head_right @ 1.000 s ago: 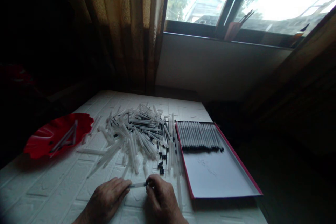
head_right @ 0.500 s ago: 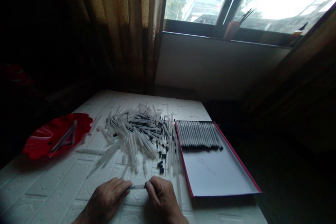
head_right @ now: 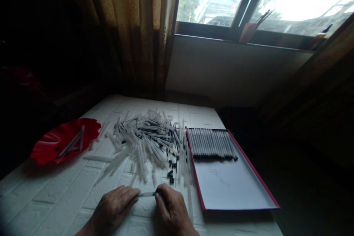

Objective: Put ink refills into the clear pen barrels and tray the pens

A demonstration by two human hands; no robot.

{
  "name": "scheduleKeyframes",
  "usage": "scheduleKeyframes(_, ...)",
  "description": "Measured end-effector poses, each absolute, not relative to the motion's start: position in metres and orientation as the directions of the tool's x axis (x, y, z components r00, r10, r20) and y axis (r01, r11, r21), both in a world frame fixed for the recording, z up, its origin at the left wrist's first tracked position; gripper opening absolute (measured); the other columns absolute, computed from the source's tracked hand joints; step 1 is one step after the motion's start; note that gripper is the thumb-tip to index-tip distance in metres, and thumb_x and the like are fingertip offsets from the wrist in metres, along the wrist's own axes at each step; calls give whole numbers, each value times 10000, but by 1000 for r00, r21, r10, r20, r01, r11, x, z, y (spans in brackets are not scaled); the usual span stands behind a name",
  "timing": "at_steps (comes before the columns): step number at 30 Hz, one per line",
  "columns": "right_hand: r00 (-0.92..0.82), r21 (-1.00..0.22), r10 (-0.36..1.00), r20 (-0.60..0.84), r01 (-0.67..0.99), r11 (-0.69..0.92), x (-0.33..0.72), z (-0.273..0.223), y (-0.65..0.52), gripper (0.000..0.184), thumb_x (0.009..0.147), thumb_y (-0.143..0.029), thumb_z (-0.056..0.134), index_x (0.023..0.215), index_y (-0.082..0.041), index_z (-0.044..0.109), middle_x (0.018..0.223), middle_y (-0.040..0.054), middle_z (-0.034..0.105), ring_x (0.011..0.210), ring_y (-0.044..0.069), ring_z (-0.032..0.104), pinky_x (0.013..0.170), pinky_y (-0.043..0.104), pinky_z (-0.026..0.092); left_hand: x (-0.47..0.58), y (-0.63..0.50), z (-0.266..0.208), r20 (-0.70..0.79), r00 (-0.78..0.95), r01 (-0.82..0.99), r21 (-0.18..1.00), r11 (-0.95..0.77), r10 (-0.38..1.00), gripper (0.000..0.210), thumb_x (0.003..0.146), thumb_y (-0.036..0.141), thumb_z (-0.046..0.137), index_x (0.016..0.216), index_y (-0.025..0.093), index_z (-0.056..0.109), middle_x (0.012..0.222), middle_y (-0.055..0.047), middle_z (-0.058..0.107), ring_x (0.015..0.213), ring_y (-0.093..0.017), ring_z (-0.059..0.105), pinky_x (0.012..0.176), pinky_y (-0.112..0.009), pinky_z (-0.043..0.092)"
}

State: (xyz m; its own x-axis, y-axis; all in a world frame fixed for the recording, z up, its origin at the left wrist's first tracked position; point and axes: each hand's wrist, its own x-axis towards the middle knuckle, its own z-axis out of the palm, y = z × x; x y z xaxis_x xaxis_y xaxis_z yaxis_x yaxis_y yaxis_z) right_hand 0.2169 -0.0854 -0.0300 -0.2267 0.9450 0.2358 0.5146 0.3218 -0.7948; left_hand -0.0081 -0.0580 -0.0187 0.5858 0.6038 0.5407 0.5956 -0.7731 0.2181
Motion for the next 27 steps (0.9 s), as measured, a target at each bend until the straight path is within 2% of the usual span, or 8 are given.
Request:
scheduleKeyframes(8, -189, -811, 946, 263, 488, 322, 219, -28, -84, 163, 935, -252, 424, 805, -215, 515, 643, -42, 506, 566, 120, 509, 539, 194, 390, -11, -57, -17, 579, 539, 638, 193, -745, 612, 278, 1038, 322, 339, 1053, 214, 594, 797, -16, 743, 673, -166, 706, 610, -267, 546)
scheduleKeyframes(11, -137, -840, 957, 256, 458, 290, 221, -31, -83, 186, 948, -274, 417, 827, -207, 542, 644, -27, 540, 578, 130, 539, 542, 195, 425, -12, -57, -19, 595, 497, 663, 209, -719, 632, 276, 1035, 334, 344, 1035, 210, 590, 807, -23, 741, 701, -176, 708, 640, -283, 539)
scheduleKeyframes(13, -100, -858, 956, 275, 424, 291, 222, -33, -84, 157, 948, -267, 431, 920, -198, 569, 723, 8, 614, 644, 147, 599, 588, 204, 474, -12, -57, -20, 591, 494, 667, 212, -714, 637, 270, 1034, 322, 344, 994, 215, 589, 784, -15, 729, 689, -173, 699, 636, -282, 527)
scheduleKeyframes(15, -88, -847, 939, 334, 410, 339, 222, -34, -84, 199, 934, -242, 466, 1104, -192, 556, 874, 55, 672, 720, 159, 644, 634, 213, 511, -11, -58, -19, 569, 521, 664, 199, -721, 637, 283, 1034, 322, 337, 958, 224, 591, 758, -9, 712, 668, -174, 683, 620, -283, 516)
scheduleKeyframes(18, -211, -706, 857, 470, 493, 509, 218, -35, -85, 348, 890, -243, 556, 1237, -212, 537, 1000, 98, 685, 781, 185, 670, 672, 236, 537, -7, -60, -16, 526, 587, 634, 173, -753, 615, 284, 1027, 308, 348, 918, 238, 601, 723, 0, 680, 635, -174, 652, 590, -283, 498)
scheduleKeyframes(22, -403, -431, 752, 522, 636, 640, 212, -35, -83, 163, 916, -273, 566, 1050, -246, 656, 812, 64, 700, 697, 203, 663, 612, 251, 515, -3, -61, -14, 510, 643, 594, 137, -792, 571, 247, 1005, 281, 393, 893, 241, 610, 691, 6, 654, 614, -178, 631, 560, -281, 479)
scheduleKeyframes(24, -416, -390, 750, 515, 665, 637, 210, -37, -82, 166, 964, -267, 492, 976, -240, 656, 731, 44, 678, 625, 186, 646, 559, 236, 488, -3, -59, -14, 515, 649, 588, 128, -799, 560, 258, 1008, 280, 381, 894, 238, 608, 688, 8, 656, 610, -177, 633, 560, -279, 480)
scheduleKeyframes(27, -345, -410, 768, 540, 689, 598, 209, -41, -82, 245, 1001, -257, 380, 920, -223, 608, 713, 41, 659, 585, 175, 643, 524, 225, 474, -11, -51, -12, 536, 609, 620, 138, -773, 584, 272, 1016, 265, 357, 911, 239, 607, 709, 9, 675, 626, -172, 650, 586, -272, 494)
